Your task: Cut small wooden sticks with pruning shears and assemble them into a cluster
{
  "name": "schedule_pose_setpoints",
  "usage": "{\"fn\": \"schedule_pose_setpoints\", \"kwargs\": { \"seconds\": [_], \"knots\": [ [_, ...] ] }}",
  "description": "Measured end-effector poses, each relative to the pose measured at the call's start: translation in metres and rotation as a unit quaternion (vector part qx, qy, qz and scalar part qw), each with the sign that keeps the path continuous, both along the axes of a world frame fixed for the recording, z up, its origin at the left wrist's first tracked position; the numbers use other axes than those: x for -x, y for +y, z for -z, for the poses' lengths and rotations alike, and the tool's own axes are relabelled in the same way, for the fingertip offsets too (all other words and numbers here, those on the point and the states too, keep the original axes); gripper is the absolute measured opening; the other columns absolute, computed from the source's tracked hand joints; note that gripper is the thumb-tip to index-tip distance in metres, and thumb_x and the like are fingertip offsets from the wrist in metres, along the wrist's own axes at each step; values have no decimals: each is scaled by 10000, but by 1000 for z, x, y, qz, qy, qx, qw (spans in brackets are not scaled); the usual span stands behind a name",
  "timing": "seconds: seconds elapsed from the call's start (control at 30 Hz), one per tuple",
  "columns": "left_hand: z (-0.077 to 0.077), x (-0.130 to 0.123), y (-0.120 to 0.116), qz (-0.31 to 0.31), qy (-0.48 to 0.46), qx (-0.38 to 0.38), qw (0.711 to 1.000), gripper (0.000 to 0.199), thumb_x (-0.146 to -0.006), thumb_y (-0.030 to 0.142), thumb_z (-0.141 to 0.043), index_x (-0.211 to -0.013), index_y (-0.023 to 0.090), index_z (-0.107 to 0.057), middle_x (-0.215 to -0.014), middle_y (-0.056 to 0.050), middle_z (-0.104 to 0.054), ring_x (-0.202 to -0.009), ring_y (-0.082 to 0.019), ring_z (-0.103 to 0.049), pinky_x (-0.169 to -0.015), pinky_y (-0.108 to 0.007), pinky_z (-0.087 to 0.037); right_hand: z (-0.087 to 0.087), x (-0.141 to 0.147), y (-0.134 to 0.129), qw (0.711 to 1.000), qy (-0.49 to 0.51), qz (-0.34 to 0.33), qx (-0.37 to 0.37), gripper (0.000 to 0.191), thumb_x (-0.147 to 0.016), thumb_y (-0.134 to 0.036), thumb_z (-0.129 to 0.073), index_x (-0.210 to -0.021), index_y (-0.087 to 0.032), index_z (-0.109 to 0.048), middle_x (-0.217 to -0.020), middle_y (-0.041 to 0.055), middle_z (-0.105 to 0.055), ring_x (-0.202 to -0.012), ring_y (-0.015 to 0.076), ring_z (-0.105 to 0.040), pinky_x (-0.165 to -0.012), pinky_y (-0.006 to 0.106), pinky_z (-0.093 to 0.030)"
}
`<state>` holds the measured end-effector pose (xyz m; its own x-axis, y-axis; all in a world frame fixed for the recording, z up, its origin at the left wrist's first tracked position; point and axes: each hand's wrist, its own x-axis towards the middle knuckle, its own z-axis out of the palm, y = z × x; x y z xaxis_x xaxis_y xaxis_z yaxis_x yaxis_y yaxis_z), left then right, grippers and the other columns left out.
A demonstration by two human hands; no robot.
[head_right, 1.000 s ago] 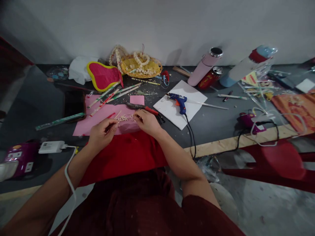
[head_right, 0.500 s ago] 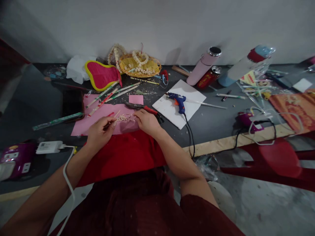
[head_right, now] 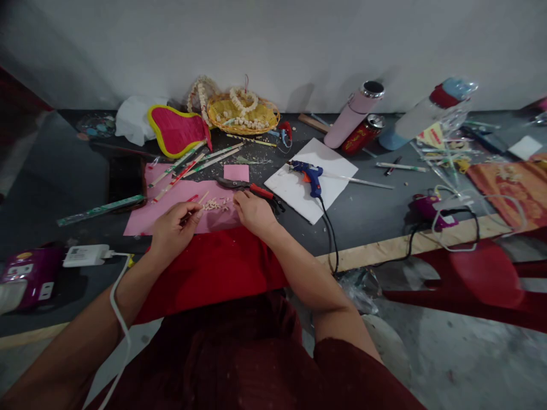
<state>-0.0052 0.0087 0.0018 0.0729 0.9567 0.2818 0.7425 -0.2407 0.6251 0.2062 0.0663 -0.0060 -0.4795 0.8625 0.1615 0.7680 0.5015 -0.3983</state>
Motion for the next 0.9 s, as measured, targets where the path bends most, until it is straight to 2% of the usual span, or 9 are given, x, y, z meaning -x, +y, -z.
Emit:
{"fn": "schedule_pose_setpoints", "kwargs": {
  "seconds": [0.13,0.3,0.43,0.53,0.63,0.7,0.8,0.9],
  "knots": [
    [0,-1,0,5,-3,-1,1000,218,-884,337,-478,-970,197,-621,-929,-49,-671,-817,-167,-620,-691,-260,-469,3,6,-3,999,15,-25,-22,273,-922,-231,-414,-1112,-201,-608,-1124,89,-594,-990,185,-575,-781,260,-460],
    [0,-1,0,8,-4,0,1000,212,-883,334,-482,-962,197,-624,-918,-44,-672,-808,-159,-620,-702,-252,-469,6,12,-6,999,-24,-32,-6,329,-916,-222,-410,-1191,-227,-590,-1148,74,-593,-967,182,-582,-745,256,-462],
    [1,-1,0,9,-1,3,1000,205,-880,324,-486,-959,195,-624,-914,-41,-673,-801,-155,-621,-713,-248,-470,6,11,-6,999,-35,-33,7,357,-854,-148,-456,-1167,-232,-606,-1126,73,-596,-968,194,-582,-736,266,-461],
    [2,-1,0,7,5,0,1000,215,-885,328,-477,-963,195,-626,-929,-46,-676,-818,-160,-626,-736,-254,-476,7,9,-4,999,-14,-40,12,304,-843,-141,-471,-1086,-221,-634,-1081,71,-606,-948,189,-585,-748,270,-456],
    [2,-1,1,11,9,-6,1000,229,-891,328,-468,-974,191,-632,-946,-54,-683,-849,-171,-633,-758,-267,-483,6,7,-2,999,36,-36,8,206,-844,-154,-489,-976,-184,-644,-999,77,-621,-909,181,-587,-757,273,-451],
    [1,-1,0,15,9,-9,1000,234,-893,318,-465,-986,187,-634,-963,-60,-687,-881,-179,-637,-781,-278,-487,5,8,-2,994,105,-39,12,149,-846,-165,-503,-907,-175,-639,-935,65,-632,-867,166,-587,-751,264,-450],
    [1,-1,0,20,3,-17,1000,233,-894,306,-466,-1008,188,-632,-990,-62,-692,-920,-183,-639,-811,-290,-490,3,13,-6,968,237,-61,53,90,-839,-203,-549,-873,-179,-629,-861,31,-646,-783,132,-586,-703,239,-453],
    [2,-2,-1,29,-10,-28,999,228,-892,294,-473,-1023,192,-629,-996,-57,-696,-926,-178,-646,-816,-290,-495,-1,20,-12,946,304,-74,90,90,-825,-234,-578,-874,-180,-632,-831,17,-650,-714,112,-573,-641,226,-444]
  ]
}}
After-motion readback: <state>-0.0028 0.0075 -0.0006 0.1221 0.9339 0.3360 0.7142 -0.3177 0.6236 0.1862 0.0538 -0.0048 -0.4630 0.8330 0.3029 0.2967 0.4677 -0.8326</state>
